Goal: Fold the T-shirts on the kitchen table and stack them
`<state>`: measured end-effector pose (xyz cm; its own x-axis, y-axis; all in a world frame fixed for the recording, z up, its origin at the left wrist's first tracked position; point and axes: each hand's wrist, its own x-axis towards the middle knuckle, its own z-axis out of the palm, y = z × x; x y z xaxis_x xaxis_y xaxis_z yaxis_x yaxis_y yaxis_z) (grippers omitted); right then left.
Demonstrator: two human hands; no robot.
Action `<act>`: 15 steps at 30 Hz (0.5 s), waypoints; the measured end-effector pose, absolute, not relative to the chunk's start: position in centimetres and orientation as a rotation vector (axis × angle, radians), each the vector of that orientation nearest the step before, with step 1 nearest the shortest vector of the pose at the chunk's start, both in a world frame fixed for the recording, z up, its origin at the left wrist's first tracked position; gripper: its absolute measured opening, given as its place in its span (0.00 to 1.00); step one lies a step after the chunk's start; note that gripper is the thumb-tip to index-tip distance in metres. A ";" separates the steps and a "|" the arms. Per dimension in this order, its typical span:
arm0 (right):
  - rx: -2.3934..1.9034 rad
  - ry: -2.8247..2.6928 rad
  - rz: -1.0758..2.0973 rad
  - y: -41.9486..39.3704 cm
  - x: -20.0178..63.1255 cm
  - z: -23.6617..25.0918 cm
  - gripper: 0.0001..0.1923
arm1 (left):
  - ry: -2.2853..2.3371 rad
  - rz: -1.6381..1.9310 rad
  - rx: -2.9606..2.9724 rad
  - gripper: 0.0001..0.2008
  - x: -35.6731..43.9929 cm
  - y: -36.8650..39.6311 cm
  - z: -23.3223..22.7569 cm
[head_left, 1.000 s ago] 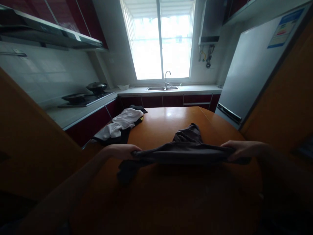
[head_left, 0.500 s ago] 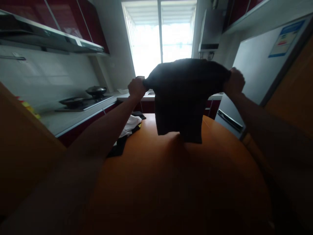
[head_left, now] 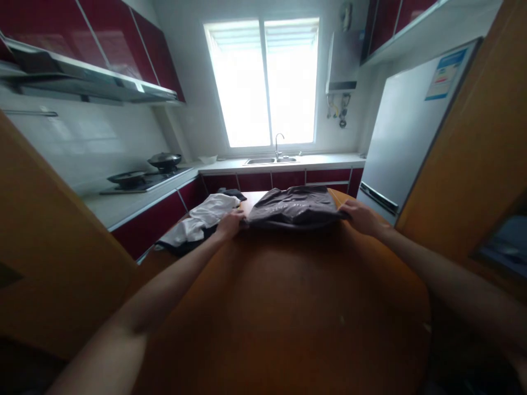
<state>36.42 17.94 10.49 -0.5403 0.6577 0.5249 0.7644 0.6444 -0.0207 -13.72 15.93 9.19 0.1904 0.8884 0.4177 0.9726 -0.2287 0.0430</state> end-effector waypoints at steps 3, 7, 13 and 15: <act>-1.127 -2.638 -0.094 15.2 36.5 4.0 0.21 | -1.821 -0.424 -2.284 0.16 -14.9 13.6 3.1; -1.176 -2.672 0.030 13.3 36.2 1.2 0.23 | -1.684 -0.509 -2.277 0.30 -14.7 11.6 0.3; -1.183 -2.652 -0.058 12.4 33.0 1.6 0.15 | -1.493 -0.587 -2.441 0.22 -12.2 11.9 1.1; -1.230 -2.584 -0.092 12.6 33.3 1.7 0.14 | -1.580 -0.719 -2.437 0.16 -12.4 12.2 1.7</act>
<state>33.26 12.56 1.67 -0.5994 0.7518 0.2748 0.7694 0.6358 -0.0612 -12.42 12.20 1.74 0.3304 0.8195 0.4682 0.8912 -0.4343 0.1312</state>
